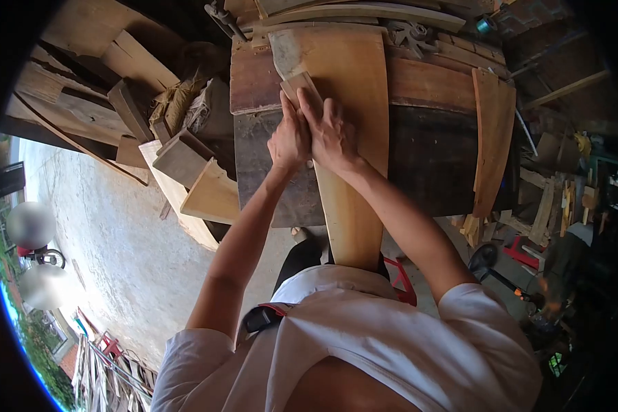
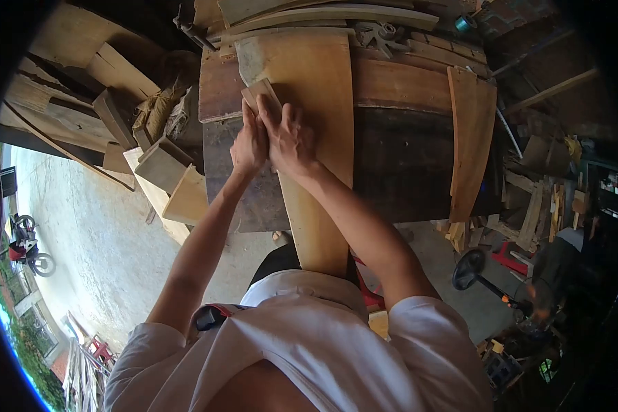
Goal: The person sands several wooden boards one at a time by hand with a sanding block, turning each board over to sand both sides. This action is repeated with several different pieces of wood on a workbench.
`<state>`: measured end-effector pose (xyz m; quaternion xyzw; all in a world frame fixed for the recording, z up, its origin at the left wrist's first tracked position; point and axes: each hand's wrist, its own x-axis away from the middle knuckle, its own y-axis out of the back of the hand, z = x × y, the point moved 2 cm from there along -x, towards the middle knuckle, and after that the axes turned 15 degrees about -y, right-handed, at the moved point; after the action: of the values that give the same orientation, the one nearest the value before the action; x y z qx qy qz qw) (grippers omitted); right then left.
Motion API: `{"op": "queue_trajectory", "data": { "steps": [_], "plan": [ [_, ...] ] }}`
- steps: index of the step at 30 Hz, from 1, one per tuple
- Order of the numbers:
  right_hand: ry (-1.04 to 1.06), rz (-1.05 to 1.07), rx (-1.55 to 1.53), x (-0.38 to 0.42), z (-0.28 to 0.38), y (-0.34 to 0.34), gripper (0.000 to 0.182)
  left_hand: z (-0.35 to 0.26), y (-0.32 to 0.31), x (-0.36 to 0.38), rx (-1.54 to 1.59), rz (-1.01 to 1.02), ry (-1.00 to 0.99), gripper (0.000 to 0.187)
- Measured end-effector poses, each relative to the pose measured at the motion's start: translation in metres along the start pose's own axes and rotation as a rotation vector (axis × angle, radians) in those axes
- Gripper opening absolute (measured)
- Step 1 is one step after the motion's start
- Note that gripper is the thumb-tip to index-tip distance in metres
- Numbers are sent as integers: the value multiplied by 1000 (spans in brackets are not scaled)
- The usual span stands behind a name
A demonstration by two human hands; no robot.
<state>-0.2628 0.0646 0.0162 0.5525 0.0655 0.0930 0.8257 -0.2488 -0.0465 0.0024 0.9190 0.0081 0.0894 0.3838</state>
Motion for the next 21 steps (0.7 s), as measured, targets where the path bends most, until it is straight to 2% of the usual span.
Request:
{"op": "queue_trajectory", "data": {
  "steps": [2,4,6,7,8,10,12,13,15,16,17,18,21],
  "plan": [
    [6,-54,-55,-61,8,-9,74,8,22,-63,16,-52,-54,71],
    [-25,-34,-73,-105,16,-12,73,69,10,-145,20,-68,-233,71],
    [-44,-84,-66,-113,20,-14,71,104,-4,-198,409,-52,-255,69],
    [-50,-128,-49,-111,19,-12,70,84,4,-178,251,-84,-332,70],
    [-63,-148,-53,-98,14,-11,70,64,3,-149,243,-75,-353,70],
    [-53,-168,-35,-50,0,-11,71,37,-9,-92,132,-119,-287,71],
    [-114,-124,-82,27,-17,0,74,7,-27,-5,124,18,-289,73],
    [-174,-69,-6,71,-22,9,73,-1,-43,35,196,66,-226,74],
    [-144,-51,23,154,-37,28,87,-13,-69,119,302,185,-229,78],
    [-167,-16,31,190,-44,29,94,-22,-77,153,248,292,-190,82],
    [-217,18,30,221,-53,24,96,-23,-91,180,236,305,-207,85],
    [-211,10,35,226,-56,27,96,-28,-95,196,206,344,-214,87],
    [-195,89,-27,213,-61,36,92,-35,-89,178,172,441,-130,89]
  ]
}}
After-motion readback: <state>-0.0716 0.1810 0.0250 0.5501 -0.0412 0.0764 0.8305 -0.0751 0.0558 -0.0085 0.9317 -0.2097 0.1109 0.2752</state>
